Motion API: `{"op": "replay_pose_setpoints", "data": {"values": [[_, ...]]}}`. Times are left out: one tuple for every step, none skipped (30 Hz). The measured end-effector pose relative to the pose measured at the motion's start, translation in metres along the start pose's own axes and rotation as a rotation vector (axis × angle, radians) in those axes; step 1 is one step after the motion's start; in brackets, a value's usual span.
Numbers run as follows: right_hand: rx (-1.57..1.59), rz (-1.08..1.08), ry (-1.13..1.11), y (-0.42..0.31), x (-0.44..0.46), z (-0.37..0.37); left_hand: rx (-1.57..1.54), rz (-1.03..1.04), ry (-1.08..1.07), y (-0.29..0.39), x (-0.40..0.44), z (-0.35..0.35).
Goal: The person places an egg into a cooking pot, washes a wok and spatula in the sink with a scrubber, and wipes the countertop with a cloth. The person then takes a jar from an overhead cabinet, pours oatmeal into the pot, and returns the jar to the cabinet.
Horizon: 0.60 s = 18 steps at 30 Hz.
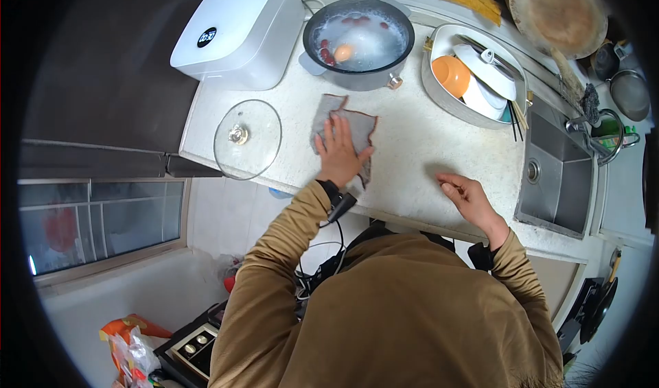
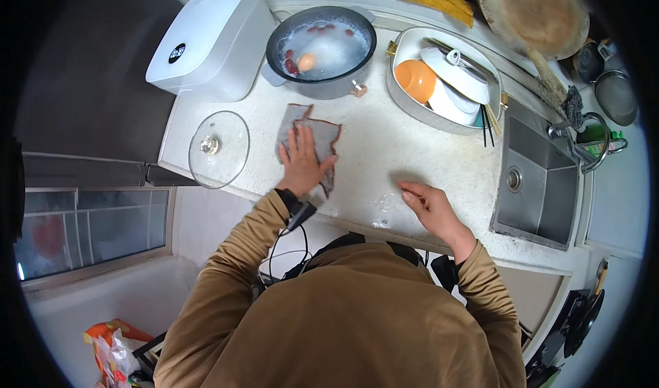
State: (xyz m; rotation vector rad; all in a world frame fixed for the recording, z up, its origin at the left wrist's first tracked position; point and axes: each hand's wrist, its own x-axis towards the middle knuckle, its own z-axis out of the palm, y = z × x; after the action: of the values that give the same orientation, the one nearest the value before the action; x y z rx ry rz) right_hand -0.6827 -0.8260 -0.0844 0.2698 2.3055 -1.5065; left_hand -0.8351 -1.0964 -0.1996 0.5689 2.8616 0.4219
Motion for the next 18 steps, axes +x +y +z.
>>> {"op": "replay_pose_setpoints", "data": {"values": [[0.004, 0.007, 0.006, 0.006, -0.002, 0.001, -0.001, 0.008, -0.006, -0.008, 0.01, -0.005], [0.023, -0.022, 0.048, 0.016, -0.004, 0.003, 0.031, -0.027, -0.023, -0.016, 0.022, -0.011], [0.043, -0.052, 0.088, 0.022, -0.005, 0.003, 0.063, -0.062, -0.04, -0.024, 0.035, -0.018], [0.046, -0.045, 0.091, 0.025, -0.007, 0.003, 0.091, -0.066, -0.081, -0.031, 0.049, -0.028], [0.056, -0.04, 0.105, 0.028, -0.01, 0.003, 0.119, -0.069, -0.123, -0.04, 0.063, -0.038], [0.065, -0.037, 0.12, 0.03, -0.012, 0.003, 0.148, -0.064, -0.127, -0.052, 0.078, -0.039], [0.068, -0.032, 0.121, 0.031, -0.015, 0.003, 0.128, -0.058, -0.113, -0.063, 0.092, -0.042], [0.072, -0.007, 0.124, 0.03, -0.019, 0.002, 0.138, -0.084, -0.163, -0.07, 0.106, -0.049], [0.075, 0.016, 0.129, 0.03, -0.021, 0.0, 0.148, -0.109, -0.211, -0.073, 0.119, -0.056], [0.079, 0.018, 0.134, 0.033, -0.023, 0.0, 0.151, -0.104, -0.212, -0.075, 0.128, -0.06], [0.099, 0.017, 0.143, 0.037, -0.026, 0.001, 0.154, -0.131, -0.228, -0.076, 0.136, -0.063], [0.117, 0.017, 0.151, 0.04, -0.028, 0.0, 0.155, -0.158, -0.243, -0.075, 0.141, -0.065], [0.119, 0.021, 0.155, 0.041, -0.03, -0.001, 0.155, -0.154, -0.246, -0.073, 0.144, -0.065], [0.107, 0.029, 0.152, 0.042, -0.032, -0.002, 0.166, -0.169, -0.237, -0.072, 0.145, -0.066], [0.094, 0.034, 0.148, 0.042, -0.033, -0.003, 0.178, -0.185, -0.226, -0.072, 0.146, -0.066], [0.096, 0.034, 0.149, 0.043, -0.034, -0.004, 0.189, -0.186, -0.163, -0.075, 0.146, -0.06], [0.086, 0.023, 0.139, 0.043, -0.034, -0.004, 0.191, -0.186, -0.164, -0.075, 0.144, -0.056], [0.076, 0.01, 0.131, 0.043, -0.035, -0.005, 0.174, -0.176, -0.115, -0.074, 0.141, -0.055]]}}
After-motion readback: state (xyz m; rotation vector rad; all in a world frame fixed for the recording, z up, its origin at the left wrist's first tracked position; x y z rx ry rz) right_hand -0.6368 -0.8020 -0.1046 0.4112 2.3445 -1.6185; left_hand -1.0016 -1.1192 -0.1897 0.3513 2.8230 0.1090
